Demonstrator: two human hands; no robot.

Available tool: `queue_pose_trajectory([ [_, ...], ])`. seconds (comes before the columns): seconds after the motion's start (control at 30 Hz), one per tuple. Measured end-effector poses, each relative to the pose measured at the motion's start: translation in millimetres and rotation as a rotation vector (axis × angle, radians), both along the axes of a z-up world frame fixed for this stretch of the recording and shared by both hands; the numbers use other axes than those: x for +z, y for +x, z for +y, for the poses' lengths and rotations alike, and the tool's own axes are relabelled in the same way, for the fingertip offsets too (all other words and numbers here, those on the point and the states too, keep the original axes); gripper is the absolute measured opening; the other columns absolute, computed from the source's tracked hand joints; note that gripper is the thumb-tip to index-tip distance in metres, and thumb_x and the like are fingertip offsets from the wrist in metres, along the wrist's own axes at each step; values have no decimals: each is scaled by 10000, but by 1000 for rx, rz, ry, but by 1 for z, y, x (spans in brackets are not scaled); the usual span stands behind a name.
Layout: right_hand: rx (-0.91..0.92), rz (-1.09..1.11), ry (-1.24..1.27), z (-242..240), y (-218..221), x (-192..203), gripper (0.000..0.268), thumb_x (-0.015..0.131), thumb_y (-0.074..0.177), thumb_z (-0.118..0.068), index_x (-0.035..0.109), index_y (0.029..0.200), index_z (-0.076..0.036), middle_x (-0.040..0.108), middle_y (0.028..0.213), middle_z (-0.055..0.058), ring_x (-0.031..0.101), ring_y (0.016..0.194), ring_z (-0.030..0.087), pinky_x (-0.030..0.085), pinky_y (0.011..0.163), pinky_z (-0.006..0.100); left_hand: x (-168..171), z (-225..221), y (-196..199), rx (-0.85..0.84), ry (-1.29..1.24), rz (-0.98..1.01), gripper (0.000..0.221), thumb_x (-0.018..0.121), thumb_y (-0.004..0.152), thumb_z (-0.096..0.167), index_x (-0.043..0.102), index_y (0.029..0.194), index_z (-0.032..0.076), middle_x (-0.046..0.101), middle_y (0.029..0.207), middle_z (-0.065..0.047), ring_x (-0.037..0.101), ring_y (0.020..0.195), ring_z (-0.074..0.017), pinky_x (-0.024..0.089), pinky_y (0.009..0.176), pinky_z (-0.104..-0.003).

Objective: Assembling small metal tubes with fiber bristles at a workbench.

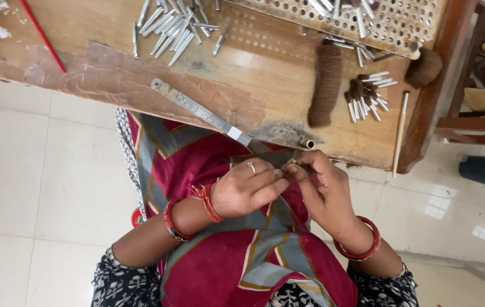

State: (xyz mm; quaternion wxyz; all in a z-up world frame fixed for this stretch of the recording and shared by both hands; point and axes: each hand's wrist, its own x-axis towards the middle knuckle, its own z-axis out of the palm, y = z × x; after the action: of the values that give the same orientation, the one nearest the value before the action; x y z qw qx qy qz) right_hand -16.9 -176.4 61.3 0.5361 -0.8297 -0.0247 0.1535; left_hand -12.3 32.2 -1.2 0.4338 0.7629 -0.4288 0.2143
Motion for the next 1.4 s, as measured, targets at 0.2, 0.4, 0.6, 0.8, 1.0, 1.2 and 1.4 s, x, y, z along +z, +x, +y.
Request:
queue_pose_trajectory([
  [0.2,32,-373,-168,25,0,-10,174,736,947,-12,727,1121,-14,738,1038,107,717,861,154,557,730,270,5,47,8,181,65,-5,377,732,801,70,698,1165,-19,666,1120,-155,675,994,-303,583,875,-419],
  [0.4,119,-567,-220,36,7,-24,254,782,929,5,752,1170,-69,732,1043,101,723,883,190,553,747,281,11,71,18,373,183,17,334,747,894,81,702,1210,-16,650,1324,-140,643,1208,-304,556,1042,-441],
  [0.6,127,-534,-227,39,10,-34,287,783,916,21,763,1182,-84,725,1028,101,714,837,164,546,681,274,3,75,18,371,220,66,370,706,866,72,721,1228,0,660,1340,-148,615,1292,-296,522,1125,-450],
  [0.8,129,-514,-238,39,12,-39,290,791,903,34,768,1171,-74,727,1024,100,714,796,144,550,655,261,1,74,19,372,210,76,359,703,877,73,723,1229,10,659,1343,-135,616,1290,-286,524,1125,-447],
  [1.0,172,-528,-236,42,14,-35,268,781,901,37,765,1150,-59,718,1030,103,720,807,149,549,651,260,1,74,20,373,199,74,361,700,868,75,729,1221,1,666,1333,-136,622,1278,-286,528,1113,-447],
  [1.2,173,-507,-255,45,15,-31,267,785,899,33,768,1146,-68,720,1013,102,718,804,155,544,659,253,3,71,19,407,197,71,344,752,866,86,730,1202,16,677,1300,-125,646,1247,-285,537,1100,-446],
  [1.4,38,-396,25,38,-1,-33,208,782,909,34,709,1103,11,730,1035,92,711,911,148,576,793,247,28,39,1,397,-309,525,361,876,819,170,722,1105,13,743,1123,-118,731,1032,-261,564,935,-359],
])
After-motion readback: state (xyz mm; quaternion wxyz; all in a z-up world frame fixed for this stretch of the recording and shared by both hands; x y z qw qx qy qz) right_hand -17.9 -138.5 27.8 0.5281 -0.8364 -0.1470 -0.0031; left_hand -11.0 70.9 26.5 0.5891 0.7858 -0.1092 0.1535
